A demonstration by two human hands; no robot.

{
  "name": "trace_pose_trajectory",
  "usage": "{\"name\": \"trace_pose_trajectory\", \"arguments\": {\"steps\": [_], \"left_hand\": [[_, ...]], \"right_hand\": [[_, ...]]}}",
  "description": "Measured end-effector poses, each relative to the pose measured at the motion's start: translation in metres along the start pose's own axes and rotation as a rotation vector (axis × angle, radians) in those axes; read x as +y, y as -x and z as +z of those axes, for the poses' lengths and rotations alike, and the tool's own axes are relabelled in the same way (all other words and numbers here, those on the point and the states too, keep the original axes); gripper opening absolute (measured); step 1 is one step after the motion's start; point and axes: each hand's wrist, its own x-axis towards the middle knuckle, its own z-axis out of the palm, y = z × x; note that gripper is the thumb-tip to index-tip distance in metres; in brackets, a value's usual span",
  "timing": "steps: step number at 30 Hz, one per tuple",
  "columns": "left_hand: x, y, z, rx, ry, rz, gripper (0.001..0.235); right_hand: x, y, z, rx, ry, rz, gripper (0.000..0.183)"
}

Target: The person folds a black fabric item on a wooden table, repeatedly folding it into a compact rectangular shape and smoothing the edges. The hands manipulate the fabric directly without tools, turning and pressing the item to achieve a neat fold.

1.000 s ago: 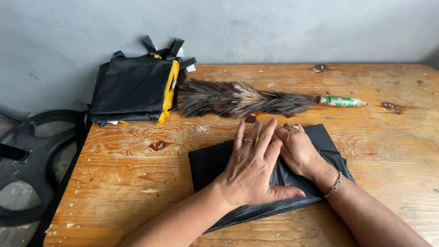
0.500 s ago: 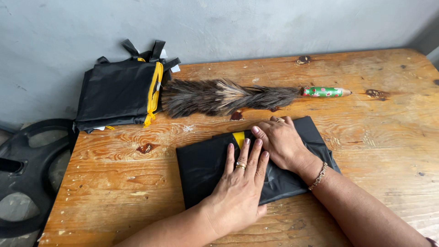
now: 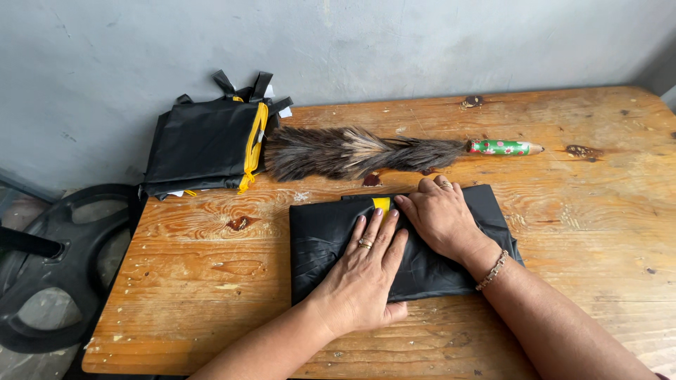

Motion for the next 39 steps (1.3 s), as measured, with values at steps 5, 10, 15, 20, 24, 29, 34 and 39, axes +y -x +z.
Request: {"name": "trace_pose_trajectory", "arguments": {"steps": [5, 10, 15, 20, 24, 29, 34, 39], "left_hand": [[0.000, -0.004, -0.008, -0.008, 0.118, -0.083, 0.117], [0.004, -0.005, -0.006, 0.046, 0.023, -0.141, 0.116], [0.005, -0.001, -0.005, 0.060, -0.068, -0.214, 0.113], [-0.015, 0.000, 0.005, 0.146, 0.056, -0.427, 0.109], [-0.017, 0.001, 0.012, 0.062, -0.122, -0.484, 0.134], [-0.018, 0.001, 0.012, 0.052, -0.129, -0.486, 0.141], [-0.019, 0.001, 0.007, 0.022, -0.113, -0.500, 0.138], [-0.019, -0.004, -0.001, -0.076, -0.049, -0.517, 0.125]], "right_hand": [[-0.001, -0.002, 0.002, -0.010, -0.010, 0.005, 0.052], [0.001, -0.002, 0.003, 0.009, -0.043, 0.002, 0.052], [0.001, -0.002, 0.001, 0.005, -0.036, -0.004, 0.054], [-0.001, -0.003, -0.001, -0.006, -0.019, 0.015, 0.055], [0.001, -0.002, 0.003, 0.034, -0.039, 0.018, 0.053], [0.000, -0.001, -0.001, 0.010, -0.072, 0.036, 0.053], [-0.003, -0.002, -0.006, -0.006, -0.073, 0.040, 0.056], [-0.008, -0.002, -0.009, -0.026, -0.036, 0.065, 0.058]]}}
